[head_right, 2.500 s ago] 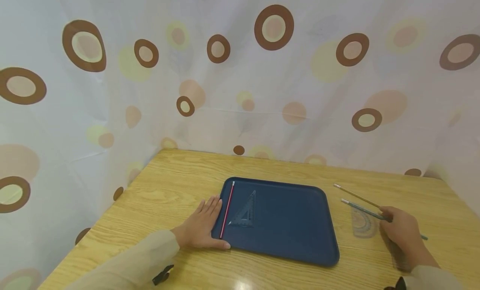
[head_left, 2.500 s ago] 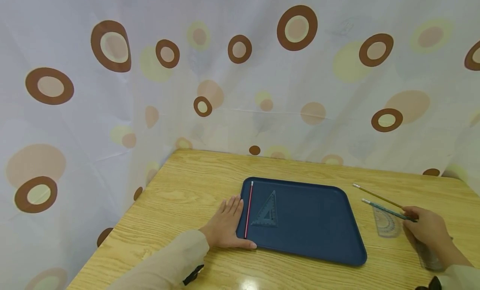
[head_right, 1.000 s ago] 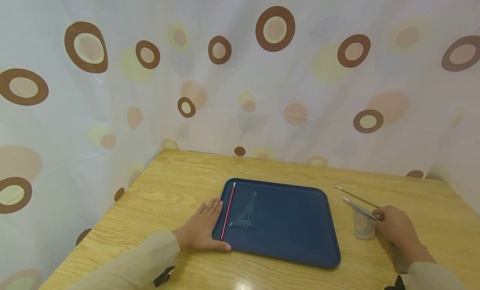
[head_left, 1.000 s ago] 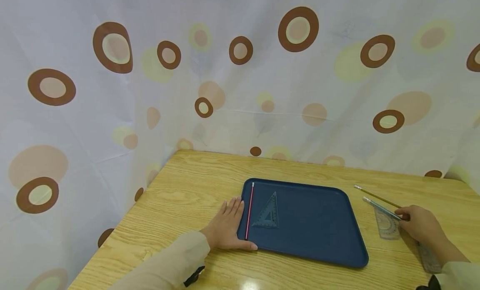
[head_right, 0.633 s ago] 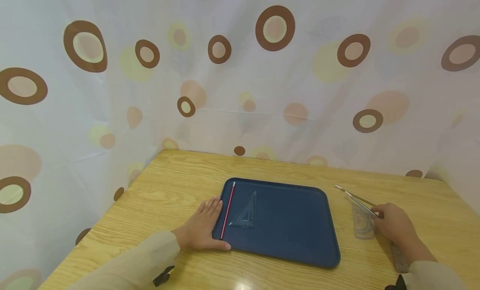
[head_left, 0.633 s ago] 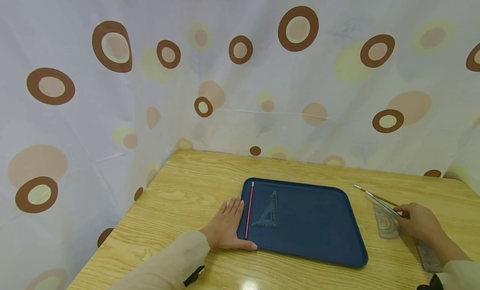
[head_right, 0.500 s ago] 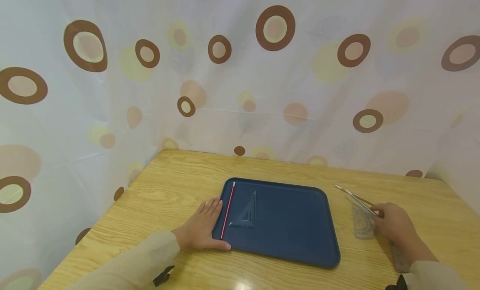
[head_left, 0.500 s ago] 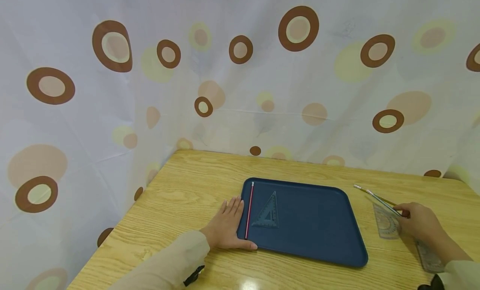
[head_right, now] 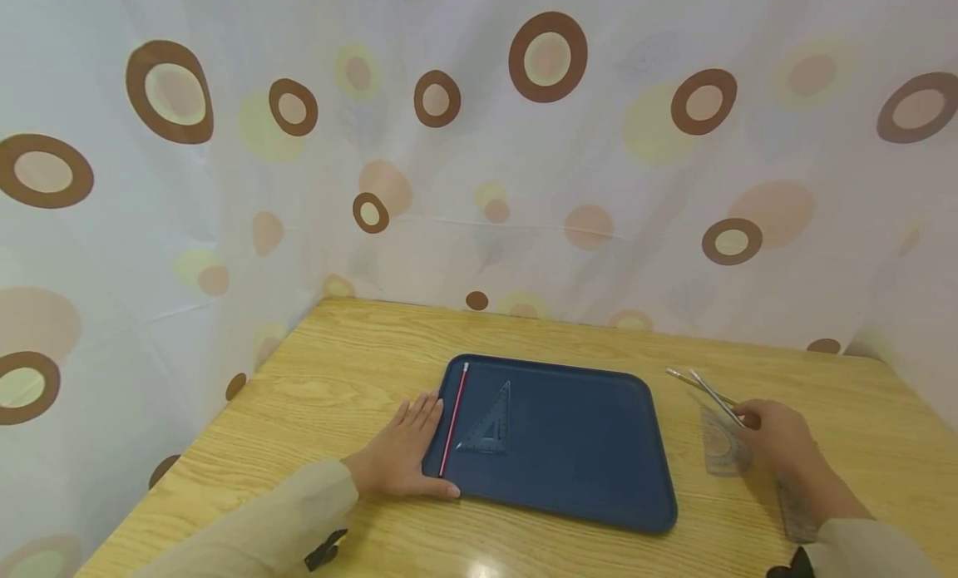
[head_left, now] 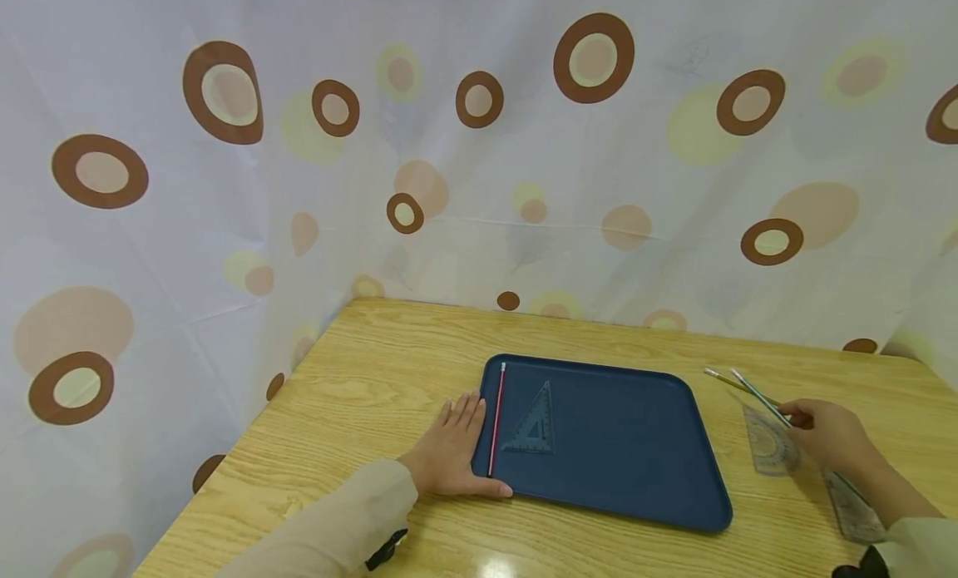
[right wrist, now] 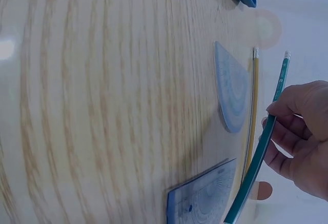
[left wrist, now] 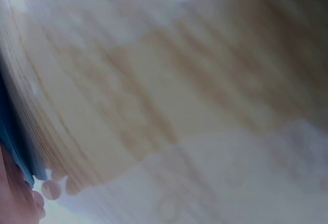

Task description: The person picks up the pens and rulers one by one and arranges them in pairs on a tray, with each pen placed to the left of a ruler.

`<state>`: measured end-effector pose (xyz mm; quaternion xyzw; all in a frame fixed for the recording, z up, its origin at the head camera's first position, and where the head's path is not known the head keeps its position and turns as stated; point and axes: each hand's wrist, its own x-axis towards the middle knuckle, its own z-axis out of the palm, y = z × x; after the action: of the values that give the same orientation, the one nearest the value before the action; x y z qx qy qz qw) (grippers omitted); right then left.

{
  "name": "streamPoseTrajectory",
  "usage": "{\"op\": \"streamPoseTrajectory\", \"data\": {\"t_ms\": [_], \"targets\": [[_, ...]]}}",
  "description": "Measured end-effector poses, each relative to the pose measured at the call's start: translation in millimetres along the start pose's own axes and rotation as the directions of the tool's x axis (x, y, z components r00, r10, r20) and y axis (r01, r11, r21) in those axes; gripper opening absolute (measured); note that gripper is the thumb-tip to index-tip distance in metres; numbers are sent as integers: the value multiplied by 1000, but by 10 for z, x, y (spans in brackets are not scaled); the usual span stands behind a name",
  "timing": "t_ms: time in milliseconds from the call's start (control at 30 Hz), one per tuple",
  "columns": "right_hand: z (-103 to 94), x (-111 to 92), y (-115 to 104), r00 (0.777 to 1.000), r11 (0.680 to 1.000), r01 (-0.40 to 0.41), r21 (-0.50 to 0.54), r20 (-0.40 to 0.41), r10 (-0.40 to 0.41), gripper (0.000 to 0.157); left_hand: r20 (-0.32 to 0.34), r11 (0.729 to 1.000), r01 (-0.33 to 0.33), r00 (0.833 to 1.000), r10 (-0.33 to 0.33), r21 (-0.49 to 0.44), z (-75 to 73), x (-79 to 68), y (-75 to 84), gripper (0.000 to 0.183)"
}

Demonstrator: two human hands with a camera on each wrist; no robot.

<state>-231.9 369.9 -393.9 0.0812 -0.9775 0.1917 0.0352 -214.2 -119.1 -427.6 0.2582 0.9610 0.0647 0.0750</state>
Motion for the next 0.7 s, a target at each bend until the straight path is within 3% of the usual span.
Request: {"op": "streamPoseTrajectory", "data": {"t_ms": [700], "targets": [[-19,-52,-75,999,994,-31,103,26,29,35,-5,1000,-3,1000,3,-1,21,1,-9,116]]}}
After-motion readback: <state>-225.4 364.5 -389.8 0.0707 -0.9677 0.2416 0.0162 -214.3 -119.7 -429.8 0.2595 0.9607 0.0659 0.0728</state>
